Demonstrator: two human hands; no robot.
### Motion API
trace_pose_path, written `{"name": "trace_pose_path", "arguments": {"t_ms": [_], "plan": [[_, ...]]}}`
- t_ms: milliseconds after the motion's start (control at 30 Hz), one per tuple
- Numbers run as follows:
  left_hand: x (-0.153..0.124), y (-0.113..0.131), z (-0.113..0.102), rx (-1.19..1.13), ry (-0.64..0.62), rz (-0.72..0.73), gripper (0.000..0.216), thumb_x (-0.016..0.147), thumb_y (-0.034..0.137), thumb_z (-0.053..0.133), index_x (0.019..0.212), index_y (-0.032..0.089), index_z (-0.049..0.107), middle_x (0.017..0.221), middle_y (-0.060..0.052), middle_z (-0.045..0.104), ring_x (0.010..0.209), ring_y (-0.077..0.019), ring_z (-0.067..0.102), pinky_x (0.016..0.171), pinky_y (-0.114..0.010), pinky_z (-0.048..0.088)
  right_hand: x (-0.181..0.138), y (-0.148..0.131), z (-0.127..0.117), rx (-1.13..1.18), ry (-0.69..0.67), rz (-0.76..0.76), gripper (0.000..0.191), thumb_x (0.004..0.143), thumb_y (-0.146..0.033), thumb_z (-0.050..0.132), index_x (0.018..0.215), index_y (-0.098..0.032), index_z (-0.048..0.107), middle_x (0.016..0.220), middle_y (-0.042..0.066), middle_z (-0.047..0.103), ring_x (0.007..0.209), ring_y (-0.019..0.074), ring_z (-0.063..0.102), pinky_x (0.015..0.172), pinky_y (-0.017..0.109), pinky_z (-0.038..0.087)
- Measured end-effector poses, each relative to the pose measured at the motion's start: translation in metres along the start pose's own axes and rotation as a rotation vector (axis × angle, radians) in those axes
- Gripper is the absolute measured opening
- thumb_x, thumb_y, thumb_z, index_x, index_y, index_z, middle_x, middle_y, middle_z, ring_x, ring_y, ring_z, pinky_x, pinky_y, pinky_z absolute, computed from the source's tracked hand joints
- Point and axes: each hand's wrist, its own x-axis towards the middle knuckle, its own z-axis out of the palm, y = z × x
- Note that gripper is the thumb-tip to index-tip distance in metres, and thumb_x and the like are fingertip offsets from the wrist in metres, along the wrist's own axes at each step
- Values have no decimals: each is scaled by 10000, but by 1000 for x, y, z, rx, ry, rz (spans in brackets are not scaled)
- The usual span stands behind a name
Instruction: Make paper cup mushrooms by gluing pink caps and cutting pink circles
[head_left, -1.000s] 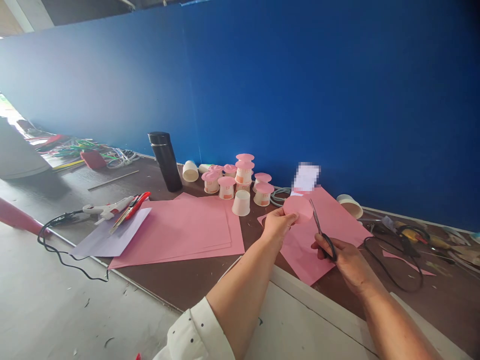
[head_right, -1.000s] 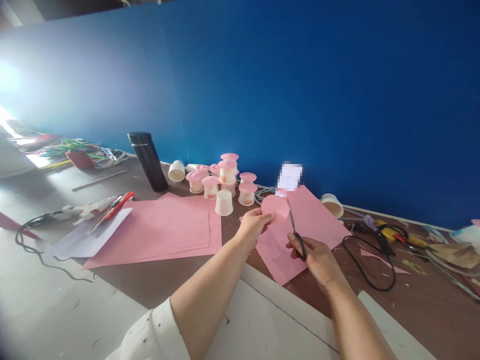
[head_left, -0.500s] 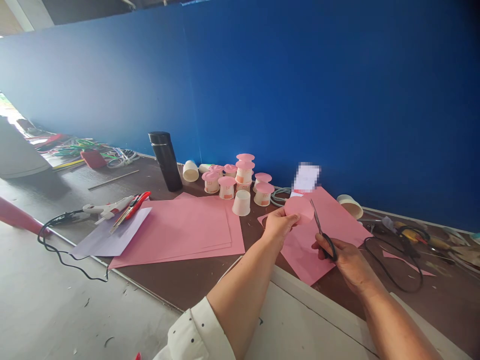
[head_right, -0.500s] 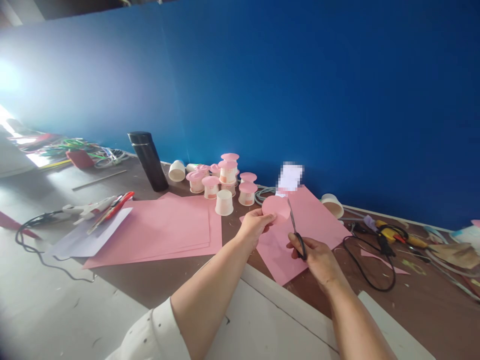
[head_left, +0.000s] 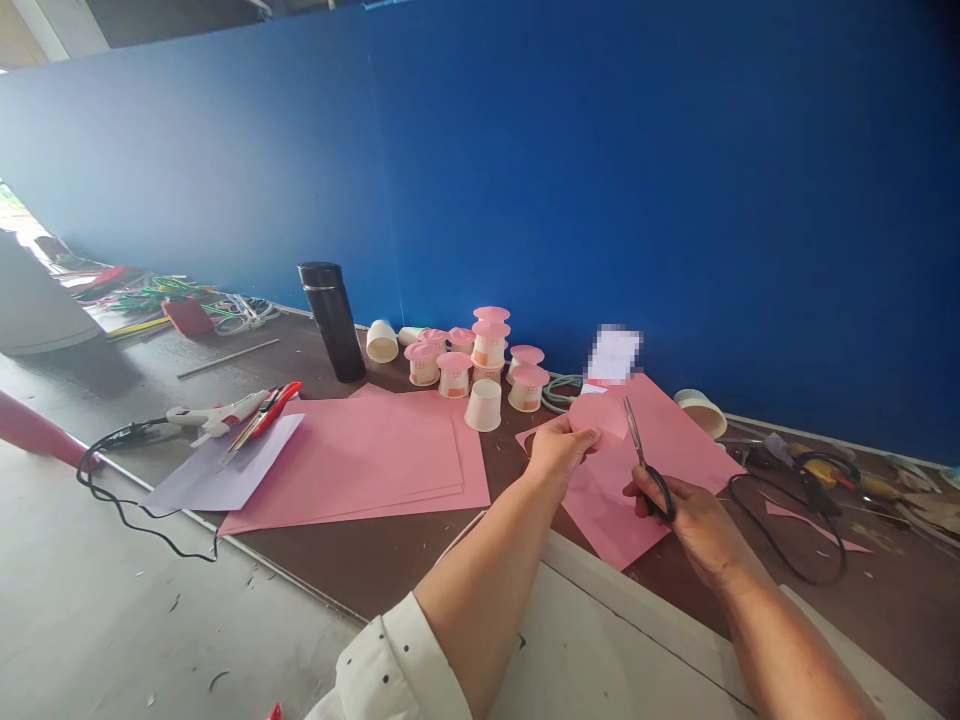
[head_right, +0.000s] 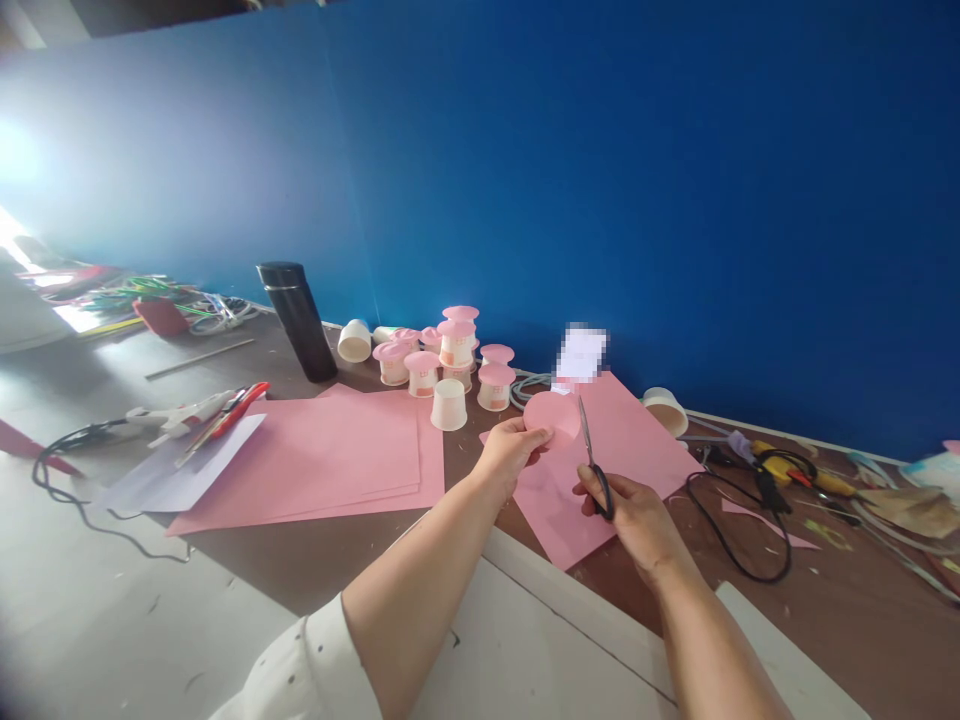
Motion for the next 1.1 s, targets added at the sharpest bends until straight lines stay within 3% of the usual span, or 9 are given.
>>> {"name": "trace_pose_path", "arguments": {"t_ms": [1100], "plan": [[1, -1, 0, -10, 2, -21, 120, 602, 194, 726, 622, 149, 617, 613, -2, 558, 573, -79, 455, 570, -213, 351, 0, 0, -1, -19, 23, 40, 474, 724, -667, 596, 677, -208, 708, 626, 39, 632, 703, 215, 557, 652, 309, 381]]}}
